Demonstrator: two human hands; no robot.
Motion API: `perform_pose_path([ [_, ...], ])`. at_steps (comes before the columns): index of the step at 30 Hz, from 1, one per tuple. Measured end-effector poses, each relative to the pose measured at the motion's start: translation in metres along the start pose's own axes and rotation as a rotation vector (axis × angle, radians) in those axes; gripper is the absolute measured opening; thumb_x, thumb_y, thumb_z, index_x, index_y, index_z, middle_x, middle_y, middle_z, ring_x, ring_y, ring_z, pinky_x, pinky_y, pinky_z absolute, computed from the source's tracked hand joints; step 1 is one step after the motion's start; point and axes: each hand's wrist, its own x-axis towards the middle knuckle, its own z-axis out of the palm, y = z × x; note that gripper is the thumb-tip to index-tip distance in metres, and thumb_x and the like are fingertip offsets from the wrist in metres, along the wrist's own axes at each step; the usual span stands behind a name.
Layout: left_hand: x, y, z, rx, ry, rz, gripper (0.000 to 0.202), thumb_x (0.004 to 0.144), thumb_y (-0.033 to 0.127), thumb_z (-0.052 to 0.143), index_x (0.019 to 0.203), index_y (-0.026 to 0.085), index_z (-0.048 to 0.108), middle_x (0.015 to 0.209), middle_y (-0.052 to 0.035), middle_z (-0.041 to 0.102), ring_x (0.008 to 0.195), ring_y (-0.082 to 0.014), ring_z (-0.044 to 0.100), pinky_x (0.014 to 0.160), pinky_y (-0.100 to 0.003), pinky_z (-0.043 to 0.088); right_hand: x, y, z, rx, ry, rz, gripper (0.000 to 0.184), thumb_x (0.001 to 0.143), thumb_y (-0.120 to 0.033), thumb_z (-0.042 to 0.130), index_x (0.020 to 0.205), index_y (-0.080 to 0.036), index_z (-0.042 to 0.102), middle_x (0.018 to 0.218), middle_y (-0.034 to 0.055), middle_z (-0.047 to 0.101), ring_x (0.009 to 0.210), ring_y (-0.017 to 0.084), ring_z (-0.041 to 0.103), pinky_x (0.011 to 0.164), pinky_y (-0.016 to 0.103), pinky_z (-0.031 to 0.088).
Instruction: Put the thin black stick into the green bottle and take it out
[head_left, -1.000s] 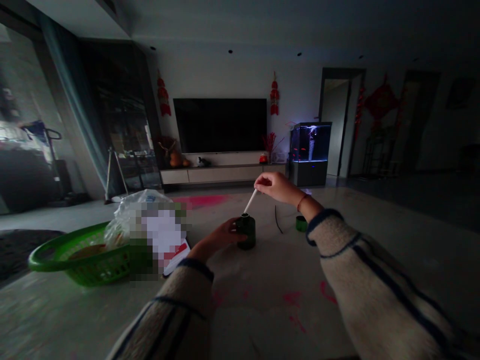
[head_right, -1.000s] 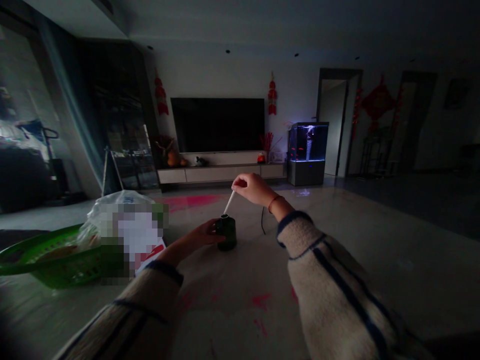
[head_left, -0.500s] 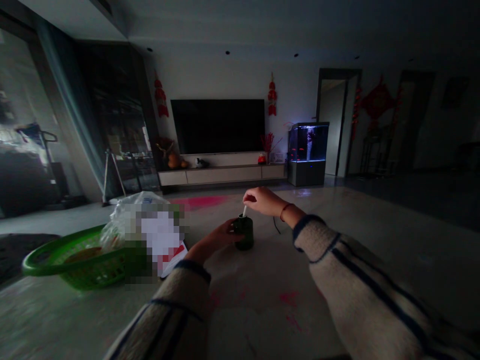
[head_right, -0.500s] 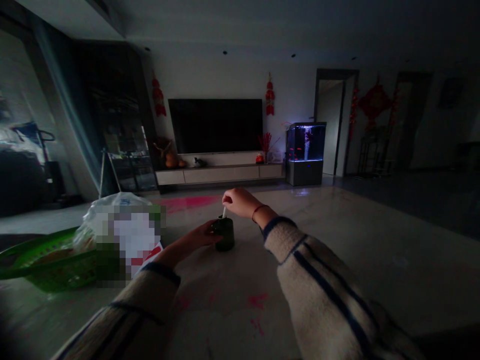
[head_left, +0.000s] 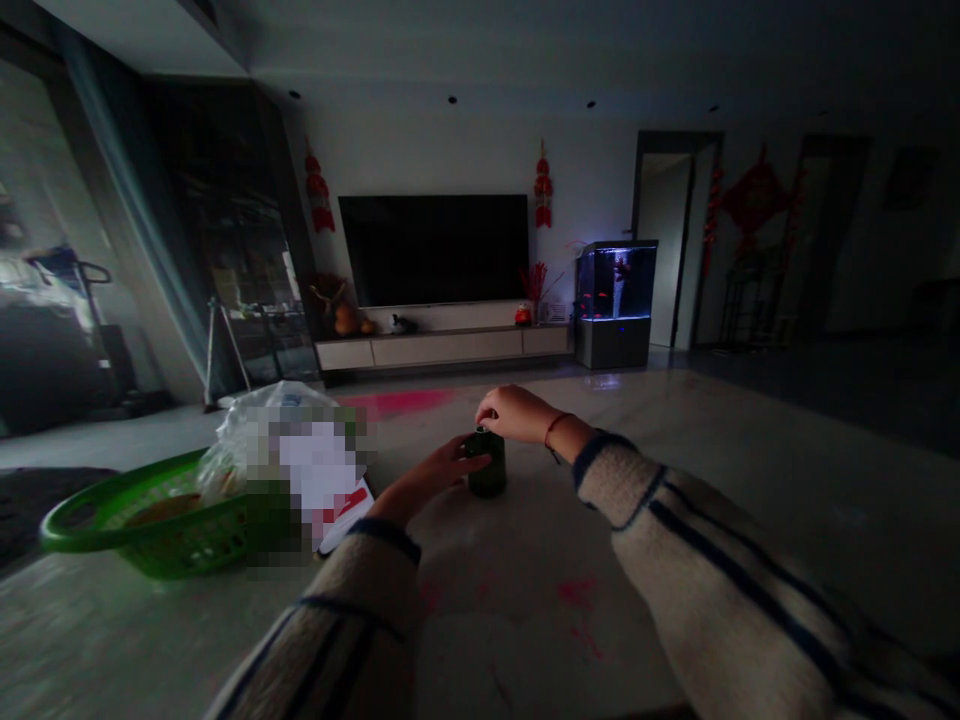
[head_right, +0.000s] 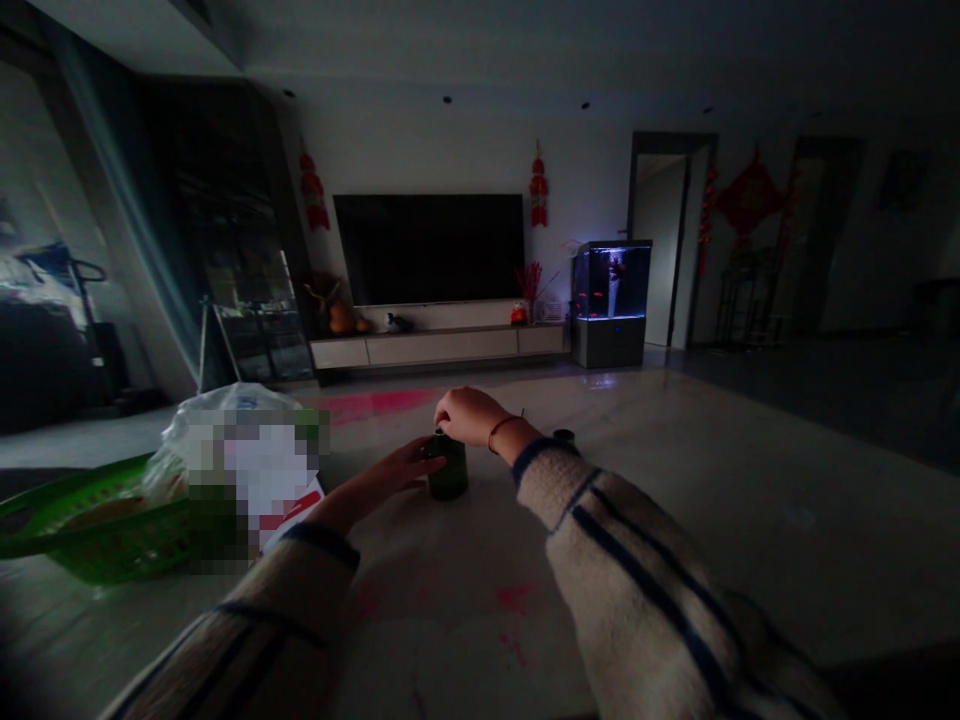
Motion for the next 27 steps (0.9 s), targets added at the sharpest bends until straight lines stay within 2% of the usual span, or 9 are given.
perform_pose_path([
  [7, -0.005, 0.006, 0.002, -0.017, -0.017, -0.005, 0.067, 0.065, 0.044, 0.063, 0.123, 0.024, 0.038, 0.122, -0.0085, 0.051, 0.109, -0.0228, 0.047, 0.075, -0.028, 0.041, -0.001, 0.002, 0.0, 0.051, 0.002, 0.016, 0.02, 0.07, -0.013, 0.052, 0.077, -0.018, 0.07, 0.078, 0.0034, 0.069, 0.074, 0.012, 0.061, 0.069, 0.021, 0.042],
  [14, -0.007, 0.009, 0.004, -0.028, 0.0, -0.02, 0.064, 0.066, 0.041, 0.063, 0.122, 0.024, 0.038, 0.122, -0.0083, 0.051, 0.11, -0.0227, 0.047, 0.075, -0.028, 0.04, -0.002, 0.002, 0.0, 0.097, 0.0, 0.034, 0.019, 0.07, -0.013, 0.052, 0.078, -0.016, 0.069, 0.076, 0.0043, 0.068, 0.07, 0.012, 0.06, 0.065, 0.02, 0.042],
  [17, -0.007, 0.01, 0.004, -0.033, -0.002, -0.024, 0.065, 0.066, 0.041, 0.062, 0.123, 0.023, 0.038, 0.122, -0.009, 0.051, 0.111, -0.0232, 0.046, 0.075, -0.029, 0.04, -0.002, 0.006, -0.003, 0.122, 0.035, 0.06, 0.017, 0.071, -0.015, 0.052, 0.079, -0.014, 0.067, 0.076, 0.0047, 0.068, 0.069, 0.011, 0.06, 0.064, 0.019, 0.042],
  [21, -0.008, 0.01, 0.003, -0.015, -0.012, -0.029, 0.065, 0.066, 0.042, 0.062, 0.123, 0.023, 0.037, 0.121, -0.009, 0.051, 0.11, -0.0234, 0.046, 0.075, -0.029, 0.039, -0.004, 0.027, -0.008, 0.126, 0.108, 0.153, 0.018, 0.075, -0.02, 0.051, 0.081, -0.014, 0.066, 0.078, 0.0048, 0.067, 0.07, 0.01, 0.059, 0.064, 0.019, 0.041],
  [23, -0.008, 0.011, 0.002, -0.021, -0.015, -0.029, 0.064, 0.066, 0.043, 0.062, 0.123, 0.024, 0.038, 0.121, -0.0083, 0.051, 0.11, -0.0233, 0.047, 0.075, -0.029, 0.039, -0.007, 0.043, -0.007, 0.095, 0.095, 0.246, 0.018, 0.075, -0.021, 0.05, 0.08, -0.014, 0.066, 0.08, 0.0052, 0.068, 0.072, 0.011, 0.059, 0.065, 0.019, 0.04],
  [25, -0.01, 0.011, 0.002, -0.026, -0.025, -0.024, 0.063, 0.066, 0.043, 0.062, 0.122, 0.024, 0.039, 0.121, -0.0079, 0.051, 0.11, -0.023, 0.047, 0.076, -0.029, 0.039, -0.011, 0.059, -0.003, 0.026, 0.022, 0.358, 0.02, 0.075, -0.022, 0.049, 0.08, -0.014, 0.067, 0.082, 0.007, 0.068, 0.076, 0.013, 0.06, 0.065, 0.019, 0.04],
  [27, -0.012, 0.012, 0.002, -0.029, -0.034, -0.019, 0.062, 0.067, 0.043, 0.061, 0.121, 0.024, 0.039, 0.122, -0.0078, 0.051, 0.11, -0.0227, 0.047, 0.077, -0.029, 0.039, -0.017, 0.073, 0.004, -0.052, -0.119, 0.465, 0.021, 0.075, -0.024, 0.05, 0.081, -0.013, 0.067, 0.085, 0.0093, 0.068, 0.079, 0.014, 0.061, 0.066, 0.02, 0.04],
])
